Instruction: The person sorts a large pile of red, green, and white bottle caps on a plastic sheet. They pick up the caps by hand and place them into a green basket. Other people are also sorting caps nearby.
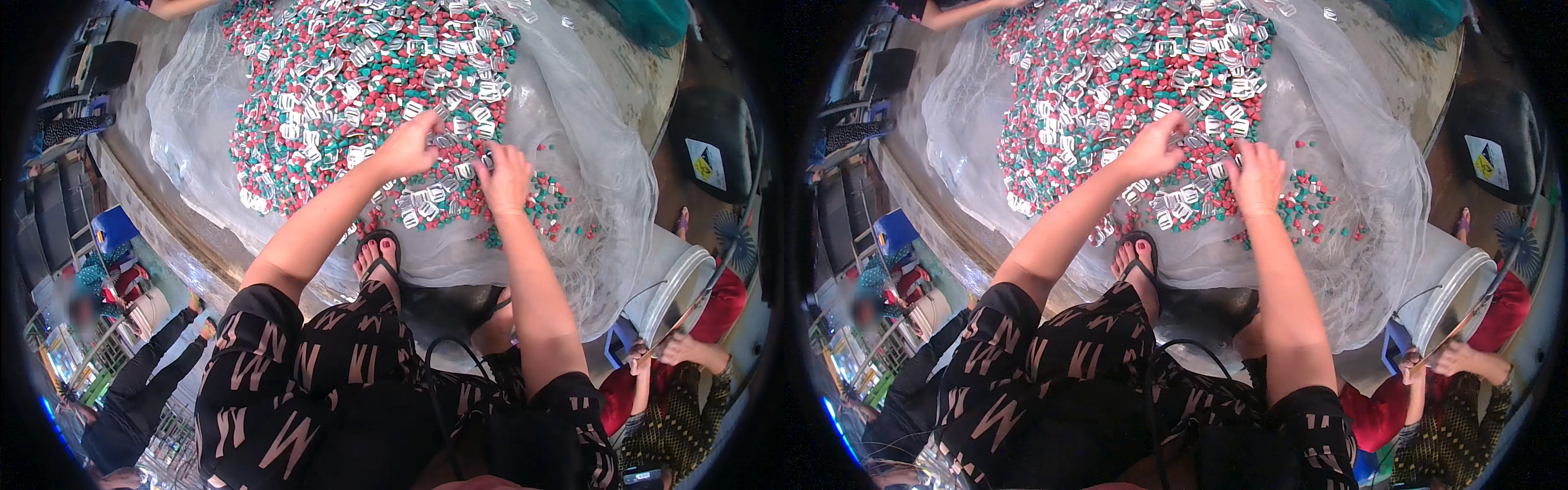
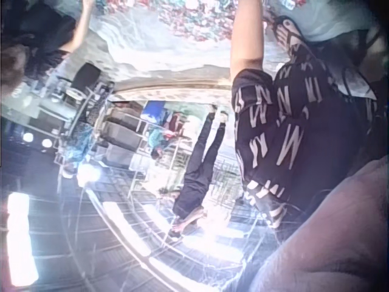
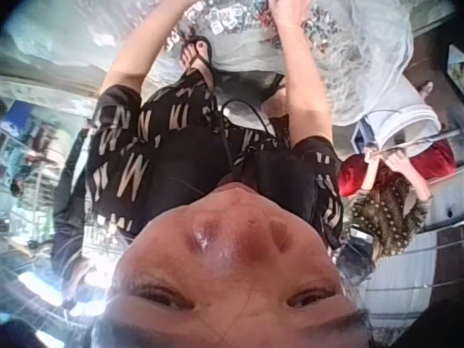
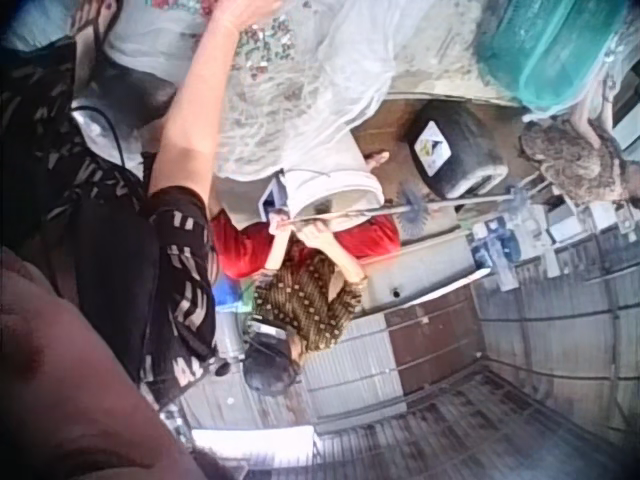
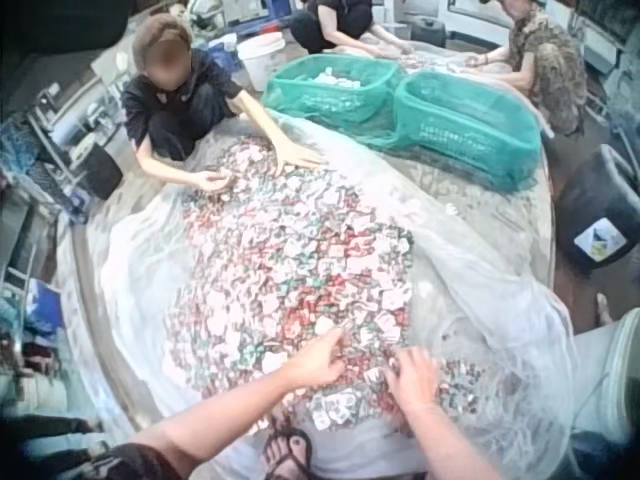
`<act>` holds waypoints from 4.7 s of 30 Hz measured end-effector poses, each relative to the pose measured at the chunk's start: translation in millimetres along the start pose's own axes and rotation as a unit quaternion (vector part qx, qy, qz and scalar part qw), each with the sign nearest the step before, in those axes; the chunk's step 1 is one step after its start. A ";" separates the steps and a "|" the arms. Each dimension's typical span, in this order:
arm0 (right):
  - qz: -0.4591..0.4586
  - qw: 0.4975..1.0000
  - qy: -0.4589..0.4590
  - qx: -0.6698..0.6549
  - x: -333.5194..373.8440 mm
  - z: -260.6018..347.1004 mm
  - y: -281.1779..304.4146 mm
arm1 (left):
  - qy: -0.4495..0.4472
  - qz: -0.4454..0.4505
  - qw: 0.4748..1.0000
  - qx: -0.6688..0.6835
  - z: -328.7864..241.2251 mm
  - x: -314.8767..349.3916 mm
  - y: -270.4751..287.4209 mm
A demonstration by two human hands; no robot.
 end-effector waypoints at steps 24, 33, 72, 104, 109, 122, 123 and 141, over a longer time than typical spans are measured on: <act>0.216 0.725 -0.381 -0.531 8.9 -76.7 -29.2 | 0.080 -0.026 0.925 0.370 29.0 -7.1 13.6; 0.102 0.963 -0.241 0.070 -20.5 -57.4 -5.8 | -0.058 0.138 0.977 -0.154 -9.7 16.4 -42.4; 0.202 0.912 -0.342 0.105 20.0 -125.6 6.7 | -0.030 0.110 0.982 0.154 12.6 37.6 -39.7; 0.340 0.900 -0.048 -0.268 57.5 3.9 -74.2 | 0.055 0.094 0.991 -0.082 9.7 131.4 -22.4; 0.313 0.948 0.053 0.034 92.4 58.0 -79.8 | 0.076 0.060 0.994 -0.049 15.3 146.6 -31.1; 0.510 0.440 -0.352 -0.649 98.4 58.2 -81.5 | 0.190 -0.081 0.778 0.593 21.1 158.2 9.3; 0.495 0.404 -0.353 -0.684 97.5 67.9 -74.6 | 0.158 -0.068 0.784 0.596 10.3 145.4 11.8; -0.099 0.879 -0.136 -0.447 -5.7 91.0 79.1 | 0.105 -0.208 0.609 0.758 -66.2 -42.5 -24.9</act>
Point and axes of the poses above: each hand's wrist, its own x-axis away from the middle knuckle, its own y-axis out of the back of the hand, z = x × y, the point moved 9 cm from there along -x, towards the middle knuckle, and after that the axes turned 14 degrees about -y, right-handed, at the moved point
